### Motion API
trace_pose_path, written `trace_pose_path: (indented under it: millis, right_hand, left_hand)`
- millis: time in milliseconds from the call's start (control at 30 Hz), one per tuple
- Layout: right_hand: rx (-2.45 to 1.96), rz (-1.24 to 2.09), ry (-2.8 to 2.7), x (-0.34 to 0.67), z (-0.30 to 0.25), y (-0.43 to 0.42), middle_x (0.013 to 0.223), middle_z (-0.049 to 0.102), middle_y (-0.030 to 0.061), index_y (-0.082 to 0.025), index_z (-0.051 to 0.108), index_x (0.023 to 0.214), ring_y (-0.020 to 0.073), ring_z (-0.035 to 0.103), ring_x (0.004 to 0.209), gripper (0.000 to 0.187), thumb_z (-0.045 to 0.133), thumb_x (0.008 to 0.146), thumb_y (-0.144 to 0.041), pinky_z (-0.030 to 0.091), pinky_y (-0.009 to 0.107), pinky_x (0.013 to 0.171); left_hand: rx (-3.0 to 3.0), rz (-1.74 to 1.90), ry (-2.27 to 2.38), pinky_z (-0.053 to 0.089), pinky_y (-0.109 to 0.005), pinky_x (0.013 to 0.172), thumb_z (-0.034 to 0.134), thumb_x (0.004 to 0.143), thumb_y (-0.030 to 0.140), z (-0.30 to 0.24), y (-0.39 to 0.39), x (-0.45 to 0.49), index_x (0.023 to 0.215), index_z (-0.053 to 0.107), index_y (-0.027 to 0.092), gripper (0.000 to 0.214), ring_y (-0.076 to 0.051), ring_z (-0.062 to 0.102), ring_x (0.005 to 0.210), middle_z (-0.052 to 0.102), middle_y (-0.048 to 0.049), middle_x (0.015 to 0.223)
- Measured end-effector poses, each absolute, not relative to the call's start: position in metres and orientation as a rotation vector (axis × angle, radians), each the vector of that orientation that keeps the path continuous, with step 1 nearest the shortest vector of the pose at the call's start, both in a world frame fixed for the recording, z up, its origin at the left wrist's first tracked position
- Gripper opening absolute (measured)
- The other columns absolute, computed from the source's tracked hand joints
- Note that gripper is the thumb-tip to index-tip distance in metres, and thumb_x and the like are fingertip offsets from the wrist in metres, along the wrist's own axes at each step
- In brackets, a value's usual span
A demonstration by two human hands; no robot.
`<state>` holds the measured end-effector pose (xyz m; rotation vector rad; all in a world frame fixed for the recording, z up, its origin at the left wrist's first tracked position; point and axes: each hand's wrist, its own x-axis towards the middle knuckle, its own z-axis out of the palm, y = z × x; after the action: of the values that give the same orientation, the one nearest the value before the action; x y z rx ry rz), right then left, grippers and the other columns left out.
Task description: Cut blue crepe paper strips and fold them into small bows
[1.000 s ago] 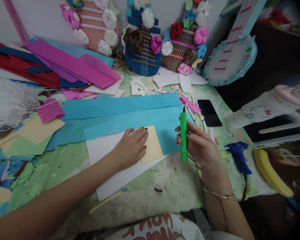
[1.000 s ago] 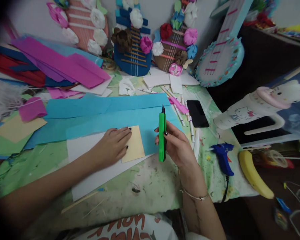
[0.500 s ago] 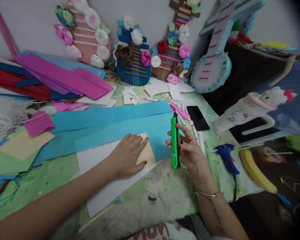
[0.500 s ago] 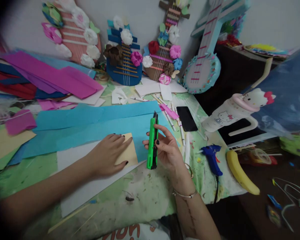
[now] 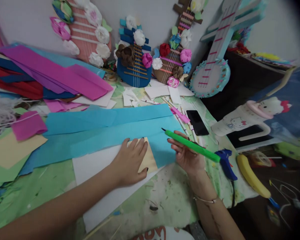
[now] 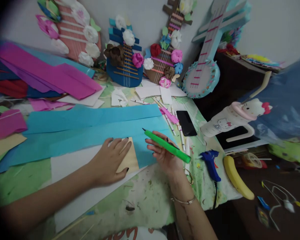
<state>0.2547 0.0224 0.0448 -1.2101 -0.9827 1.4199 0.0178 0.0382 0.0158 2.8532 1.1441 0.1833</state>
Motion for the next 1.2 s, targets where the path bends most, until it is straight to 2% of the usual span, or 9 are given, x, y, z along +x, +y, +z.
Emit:
trace_pose_path:
  millis: [133,233,333,433,533,633,733,900,1200]
  right_hand:
    - [-1.133,1.350,-1.026,0.252,0.053,0.021,0.121,0.067,0.0107,-0.025,0.053,0.123,0.0210,0.071,0.091,0.045,0.049,0.082,-0.042,0.057,0.029,0.062]
    - [-1.099,1.224,-1.031,0.243,0.058,0.024,0.089,0.075,0.0063,-0.024,0.061,0.101,0.0167,0.068,0.062,0.027,0.059,0.081,-0.042,0.052,0.027,0.052]
    - [-1.254,0.923,-1.142,0.231,0.056,0.029,0.052,0.061,-0.0014,-0.022,0.063,0.077,0.0117,0.054,0.043,0.017,0.063,0.082,-0.038,0.042,0.022,0.042]
    - [-1.435,0.687,-1.368,0.221,0.048,0.029,0.066,0.067,0.0014,-0.022,0.069,0.098,0.0147,0.063,0.057,0.020,0.060,0.086,-0.035,0.051,0.026,0.054]
    - [-1.419,0.676,-1.463,0.215,0.035,0.026,0.092,0.073,0.0060,-0.022,0.062,0.119,0.0181,0.070,0.073,0.034,0.057,0.088,-0.034,0.056,0.029,0.064]
    - [-1.429,0.627,-1.552,0.212,0.025,0.021,0.106,0.072,0.0076,-0.022,0.060,0.122,0.0199,0.071,0.084,0.035,0.057,0.088,-0.030,0.058,0.032,0.073]
    - [-1.414,0.510,-1.663,0.210,0.023,0.019,0.105,0.072,0.0072,-0.021,0.062,0.118,0.0201,0.070,0.090,0.032,0.055,0.088,-0.025,0.057,0.031,0.077]
    - [-1.391,0.400,-1.716,0.208,0.025,0.022,0.099,0.074,0.0071,-0.018,0.065,0.111,0.0171,0.070,0.084,0.027,0.056,0.085,-0.017,0.057,0.026,0.072]
    - [-1.348,0.290,-1.881,0.209,0.022,0.023,0.100,0.073,0.0092,-0.015,0.064,0.113,0.0174,0.070,0.087,0.031,0.056,0.083,-0.010,0.058,0.029,0.076]
  left_hand:
    - [2.813,0.190,1.124,0.026,-0.060,0.099,0.042,0.083,0.047,0.016,0.039,0.016,0.140,0.039,0.003,0.072,-0.040,0.040,0.123,0.037,-0.0224,0.147]
    - [2.790,0.208,1.115,0.027,-0.061,0.098,0.043,0.083,0.047,0.017,0.042,0.015,0.140,0.040,0.005,0.071,-0.039,0.040,0.122,0.037,-0.0203,0.148]
    - [2.779,0.203,1.107,0.026,-0.062,0.098,0.042,0.084,0.047,0.017,0.042,0.014,0.141,0.039,0.005,0.072,-0.039,0.040,0.123,0.036,-0.0190,0.149]
    - [2.771,0.191,1.108,0.024,-0.062,0.099,0.039,0.085,0.049,0.016,0.042,0.014,0.143,0.036,0.006,0.073,-0.039,0.039,0.125,0.034,-0.0182,0.151]
    - [2.757,0.205,1.129,0.020,-0.060,0.104,0.037,0.086,0.053,0.016,0.041,0.014,0.144,0.036,0.009,0.073,-0.037,0.036,0.130,0.034,-0.0154,0.151]
    - [2.753,0.245,1.132,0.014,-0.056,0.108,0.036,0.087,0.056,0.015,0.040,0.013,0.144,0.036,0.010,0.074,-0.034,0.032,0.135,0.034,-0.0133,0.152]
    - [2.763,0.255,1.107,0.013,-0.055,0.108,0.036,0.087,0.056,0.012,0.039,0.013,0.145,0.035,0.009,0.074,-0.032,0.029,0.137,0.032,-0.0137,0.152]
    - [2.760,0.234,1.107,0.014,-0.057,0.106,0.035,0.088,0.057,0.010,0.038,0.013,0.144,0.036,0.010,0.073,-0.033,0.029,0.137,0.031,-0.0149,0.152]
    - [2.774,0.258,1.115,0.019,-0.058,0.104,0.038,0.086,0.057,0.011,0.039,0.014,0.143,0.037,0.008,0.076,-0.035,0.032,0.134,0.035,-0.0152,0.151]
